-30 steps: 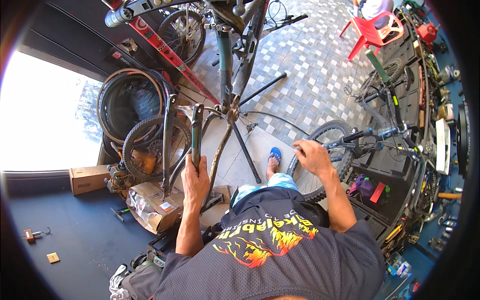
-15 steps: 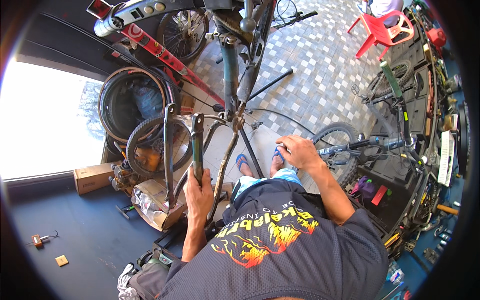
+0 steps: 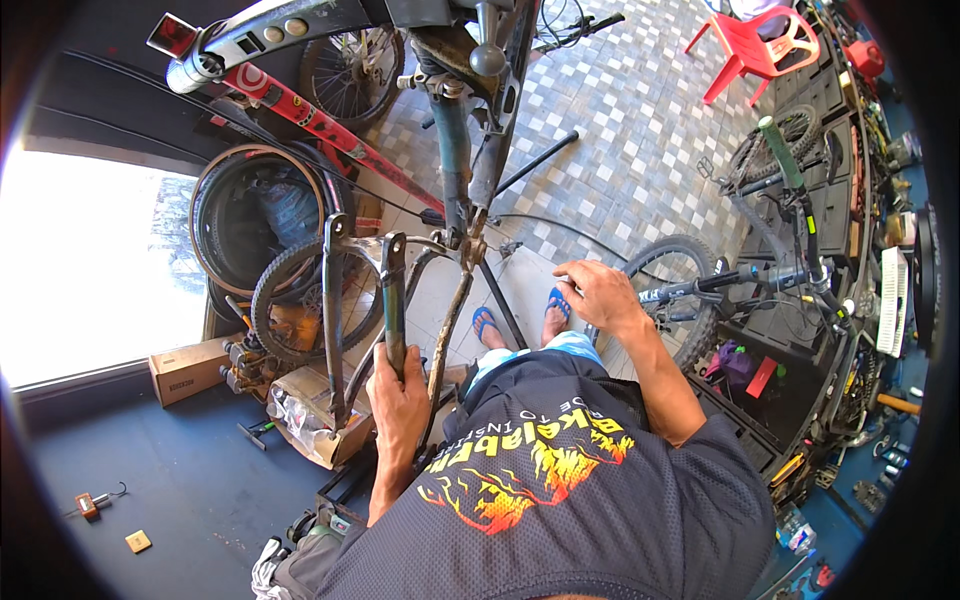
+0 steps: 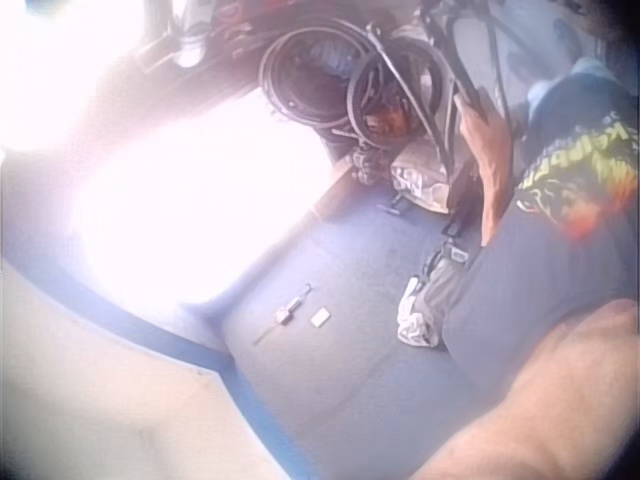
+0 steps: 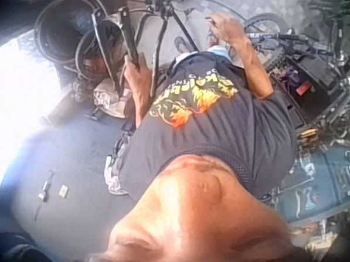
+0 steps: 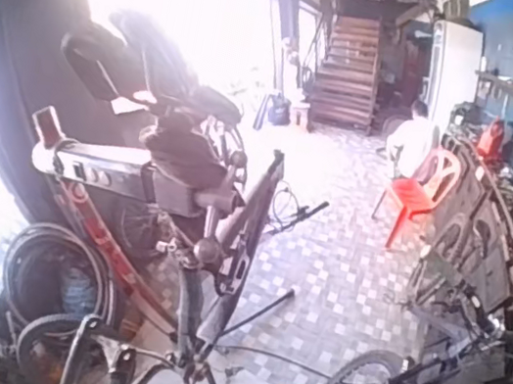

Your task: The person assembles a bicycle by attaching the rear triangle to the main frame, inserting a bolt, and securing the connection. They then lift and position the assembled frame upright in the workshop.

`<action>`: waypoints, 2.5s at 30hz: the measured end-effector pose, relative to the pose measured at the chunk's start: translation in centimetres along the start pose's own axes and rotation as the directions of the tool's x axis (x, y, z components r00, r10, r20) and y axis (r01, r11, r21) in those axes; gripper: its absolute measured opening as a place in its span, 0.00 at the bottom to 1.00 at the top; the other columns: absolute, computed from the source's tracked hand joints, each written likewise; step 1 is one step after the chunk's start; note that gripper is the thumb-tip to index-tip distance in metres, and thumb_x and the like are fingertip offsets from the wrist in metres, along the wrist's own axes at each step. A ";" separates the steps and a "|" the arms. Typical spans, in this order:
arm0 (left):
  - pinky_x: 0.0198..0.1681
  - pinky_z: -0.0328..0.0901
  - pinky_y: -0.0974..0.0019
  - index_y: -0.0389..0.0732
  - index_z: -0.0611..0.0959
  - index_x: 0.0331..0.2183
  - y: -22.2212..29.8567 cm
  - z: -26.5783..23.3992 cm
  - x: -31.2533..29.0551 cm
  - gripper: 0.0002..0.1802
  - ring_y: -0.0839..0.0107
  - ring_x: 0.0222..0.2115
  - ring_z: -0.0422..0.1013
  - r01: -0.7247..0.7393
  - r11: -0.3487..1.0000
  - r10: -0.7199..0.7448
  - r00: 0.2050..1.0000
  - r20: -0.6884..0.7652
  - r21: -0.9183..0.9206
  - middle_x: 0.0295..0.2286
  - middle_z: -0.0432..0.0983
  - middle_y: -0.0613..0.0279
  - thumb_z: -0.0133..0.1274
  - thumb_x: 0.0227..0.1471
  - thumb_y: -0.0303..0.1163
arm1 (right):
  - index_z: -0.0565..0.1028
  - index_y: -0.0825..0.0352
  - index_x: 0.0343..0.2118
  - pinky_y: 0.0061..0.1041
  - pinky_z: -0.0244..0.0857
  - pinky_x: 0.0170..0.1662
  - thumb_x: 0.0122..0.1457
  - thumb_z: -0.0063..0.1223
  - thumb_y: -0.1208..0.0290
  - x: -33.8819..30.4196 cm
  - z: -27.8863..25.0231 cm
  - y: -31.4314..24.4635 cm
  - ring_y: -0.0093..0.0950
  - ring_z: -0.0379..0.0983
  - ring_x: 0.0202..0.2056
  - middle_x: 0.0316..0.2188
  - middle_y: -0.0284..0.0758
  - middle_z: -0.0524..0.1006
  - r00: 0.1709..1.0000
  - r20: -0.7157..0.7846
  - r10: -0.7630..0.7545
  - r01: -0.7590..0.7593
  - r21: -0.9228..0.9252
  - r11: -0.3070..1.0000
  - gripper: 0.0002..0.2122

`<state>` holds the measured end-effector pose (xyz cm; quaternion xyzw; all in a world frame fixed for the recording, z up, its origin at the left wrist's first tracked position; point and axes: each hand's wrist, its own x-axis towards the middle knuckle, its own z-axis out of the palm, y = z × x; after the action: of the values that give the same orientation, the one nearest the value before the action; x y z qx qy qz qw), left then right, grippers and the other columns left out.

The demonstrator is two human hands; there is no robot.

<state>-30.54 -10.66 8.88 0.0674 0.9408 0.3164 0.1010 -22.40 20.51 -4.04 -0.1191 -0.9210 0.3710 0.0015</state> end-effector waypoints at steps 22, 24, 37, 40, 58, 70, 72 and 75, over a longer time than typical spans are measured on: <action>0.29 0.65 0.53 0.29 0.78 0.42 2.2 1.2 -0.3 0.17 0.54 0.23 0.73 0.034 0.999 -0.033 0.999 -0.036 0.016 0.24 0.77 0.47 0.54 0.67 0.37 | 0.82 0.61 0.45 0.39 0.75 0.45 0.63 0.59 0.64 -0.5 -0.1 3.3 0.42 0.81 0.41 0.39 0.39 0.84 0.998 -0.069 -0.004 0.008 0.053 0.999 0.11; 0.29 0.66 0.53 0.29 0.78 0.42 2.3 1.3 -0.4 0.17 0.54 0.23 0.74 0.025 1.000 -0.024 0.999 -0.048 0.019 0.24 0.78 0.48 0.54 0.67 0.38 | 0.81 0.61 0.45 0.39 0.76 0.44 0.62 0.60 0.65 -0.4 -0.1 3.6 0.41 0.81 0.39 0.38 0.40 0.84 0.996 -0.087 -0.023 0.027 0.047 0.999 0.11; 0.27 0.63 0.55 0.31 0.78 0.38 2.9 1.8 -0.4 0.17 0.60 0.21 0.69 0.020 0.999 -0.016 0.996 -0.083 0.039 0.21 0.74 0.52 0.55 0.67 0.38 | 0.81 0.61 0.45 0.39 0.75 0.44 0.62 0.60 0.65 0.2 -0.4 4.7 0.42 0.81 0.40 0.39 0.39 0.83 0.998 -0.057 -0.037 0.042 0.085 0.996 0.11; 0.26 0.63 0.56 0.31 0.78 0.38 3.3 1.8 -0.4 0.18 0.62 0.20 0.69 0.059 0.998 -0.058 0.995 -0.077 0.015 0.21 0.74 0.54 0.56 0.66 0.40 | 0.81 0.61 0.45 0.39 0.75 0.45 0.62 0.59 0.65 0.2 -0.6 4.9 0.42 0.81 0.41 0.39 0.39 0.83 0.997 -0.061 -0.046 0.052 0.088 0.995 0.11; 0.24 0.59 0.58 0.33 0.77 0.35 3.1 2.2 -0.3 0.17 0.68 0.20 0.61 0.022 0.999 -0.018 0.994 -0.109 0.033 0.19 0.68 0.58 0.56 0.67 0.40 | 0.81 0.61 0.46 0.40 0.75 0.46 0.63 0.59 0.65 0.4 -1.0 6.0 0.43 0.80 0.43 0.40 0.39 0.83 0.998 -0.041 -0.051 0.055 0.093 0.994 0.11; 0.22 0.57 0.62 0.35 0.76 0.33 3.7 2.5 -0.3 0.16 0.73 0.17 0.61 0.019 1.000 -0.020 0.993 -0.118 -0.007 0.17 0.66 0.63 0.55 0.67 0.38 | 0.81 0.60 0.46 0.40 0.75 0.47 0.63 0.59 0.64 0.4 -1.4 6.4 0.43 0.80 0.43 0.41 0.39 0.83 0.999 -0.025 -0.044 0.045 0.078 0.996 0.11; 0.22 0.56 0.62 0.35 0.76 0.33 3.6 2.5 -0.3 0.16 0.74 0.18 0.60 0.004 1.000 -0.004 0.993 -0.122 0.002 0.17 0.66 0.63 0.55 0.67 0.38 | 0.81 0.60 0.46 0.40 0.75 0.47 0.63 0.59 0.64 0.4 -1.4 6.5 0.43 0.80 0.43 0.41 0.38 0.83 0.999 -0.027 -0.044 0.046 0.077 0.996 0.11; 0.22 0.56 0.61 0.35 0.76 0.33 3.3 2.6 -0.1 0.16 0.74 0.19 0.59 0.009 1.000 -0.006 0.992 -0.124 0.024 0.18 0.66 0.62 0.55 0.67 0.38 | 0.81 0.60 0.46 0.40 0.75 0.48 0.63 0.59 0.63 0.5 -1.3 6.6 0.42 0.80 0.44 0.41 0.38 0.84 0.998 -0.026 -0.048 0.050 0.076 0.996 0.12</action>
<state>-29.60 -6.58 8.88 0.0452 0.9493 0.3081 0.0427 -21.32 26.11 -7.60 -0.1008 -0.9086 0.4044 0.0265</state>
